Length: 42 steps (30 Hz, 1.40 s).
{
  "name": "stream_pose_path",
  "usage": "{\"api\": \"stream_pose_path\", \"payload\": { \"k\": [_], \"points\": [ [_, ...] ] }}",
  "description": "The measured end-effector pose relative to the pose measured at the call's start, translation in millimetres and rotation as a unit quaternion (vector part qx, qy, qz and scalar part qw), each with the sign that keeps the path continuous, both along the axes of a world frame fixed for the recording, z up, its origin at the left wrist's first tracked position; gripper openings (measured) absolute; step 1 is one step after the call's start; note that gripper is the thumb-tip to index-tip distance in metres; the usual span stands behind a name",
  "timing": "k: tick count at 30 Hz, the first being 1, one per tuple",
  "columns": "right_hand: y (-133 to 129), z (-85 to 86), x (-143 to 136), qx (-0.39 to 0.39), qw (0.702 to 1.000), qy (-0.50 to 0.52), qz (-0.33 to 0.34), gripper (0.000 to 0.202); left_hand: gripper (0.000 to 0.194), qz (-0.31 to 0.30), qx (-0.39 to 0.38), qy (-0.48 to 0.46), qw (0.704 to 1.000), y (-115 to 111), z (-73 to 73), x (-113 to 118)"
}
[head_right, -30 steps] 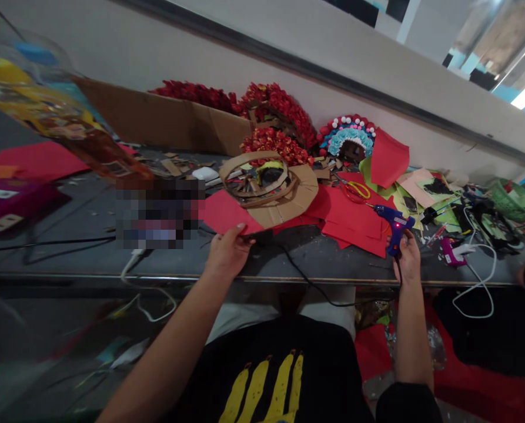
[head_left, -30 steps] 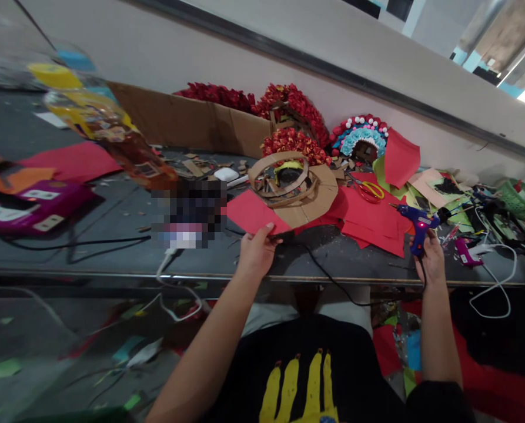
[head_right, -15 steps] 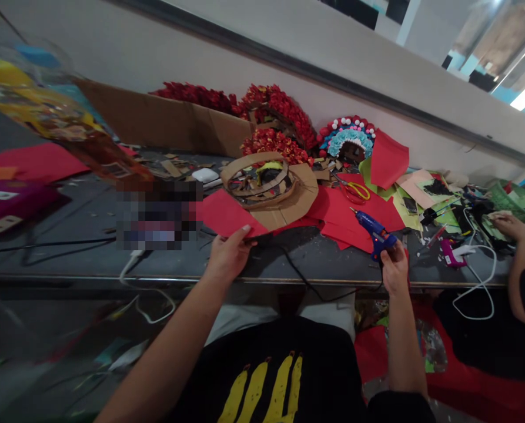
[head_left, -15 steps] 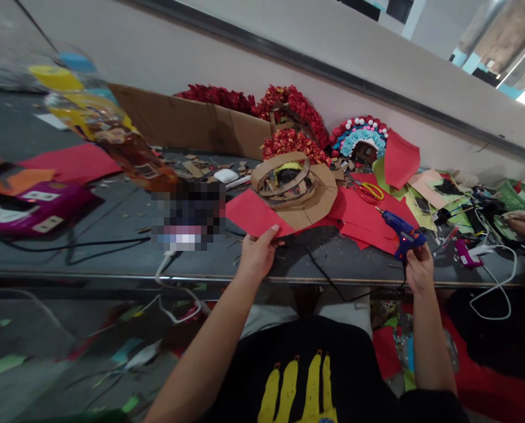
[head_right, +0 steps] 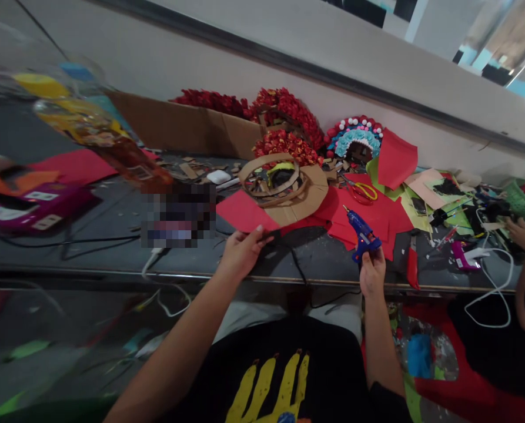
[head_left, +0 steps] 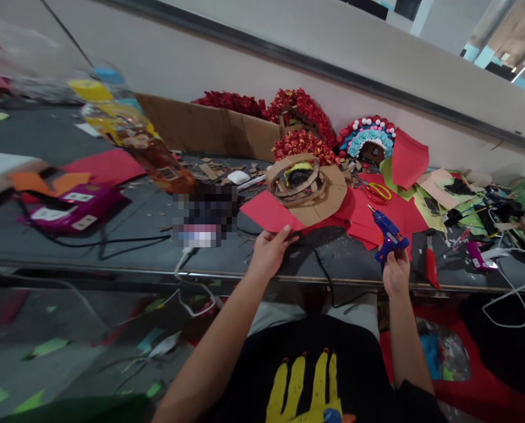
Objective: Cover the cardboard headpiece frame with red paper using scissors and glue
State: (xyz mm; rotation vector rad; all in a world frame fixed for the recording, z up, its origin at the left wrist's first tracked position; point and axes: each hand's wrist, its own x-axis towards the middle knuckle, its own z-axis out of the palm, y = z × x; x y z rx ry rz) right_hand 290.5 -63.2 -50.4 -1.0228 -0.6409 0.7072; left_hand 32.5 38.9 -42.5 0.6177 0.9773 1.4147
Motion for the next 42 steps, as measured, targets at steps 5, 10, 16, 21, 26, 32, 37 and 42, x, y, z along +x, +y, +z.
{"api": "stream_pose_path", "payload": {
  "k": [5, 10, 16, 21, 26, 32, 37, 42],
  "points": [
    [0, -14.2, -8, -0.005, 0.999, -0.039, -0.037, 0.044, 0.049, -0.174, -0.040, 0.190, 0.966, -12, 5.1, -9],
    [-9, -15.4, -13, -0.038, 0.994, -0.103, -0.024, 0.041, 0.049, -0.161, -0.076, 0.250, 0.952, -22, 11.9, -17],
    [-11, -8.2, -21, -0.057, 0.986, -0.155, -0.020, 0.037, 0.032, -0.136, 0.064, 0.307, 0.940, -37, 18.0, -10],
    [-16, -9.0, -25, -0.061, 0.983, -0.175, -0.002, 0.034, 0.017, -0.076, 0.283, 0.402, 0.868, -41, 36.5, 9],
    [-25, -5.1, -32, -0.055, 0.978, -0.197, 0.024, 0.034, 0.020, -0.070, 0.432, 0.467, 0.768, -39, 58.2, 27],
    [-29, -3.1, -37, -0.059, 0.973, -0.220, 0.040, 0.030, 0.024, -0.060, 0.489, 0.539, 0.683, -30, 51.8, 33],
    [-30, -4.5, -38, -0.047, 0.971, -0.233, 0.037, 0.029, 0.025, -0.054, 0.511, 0.549, 0.659, -28, 44.4, 34],
    [-31, -4.5, -39, -0.058, 0.971, -0.227, 0.053, 0.031, 0.025, -0.053, 0.496, 0.548, 0.672, -31, 47.3, 36]
  ]
}}
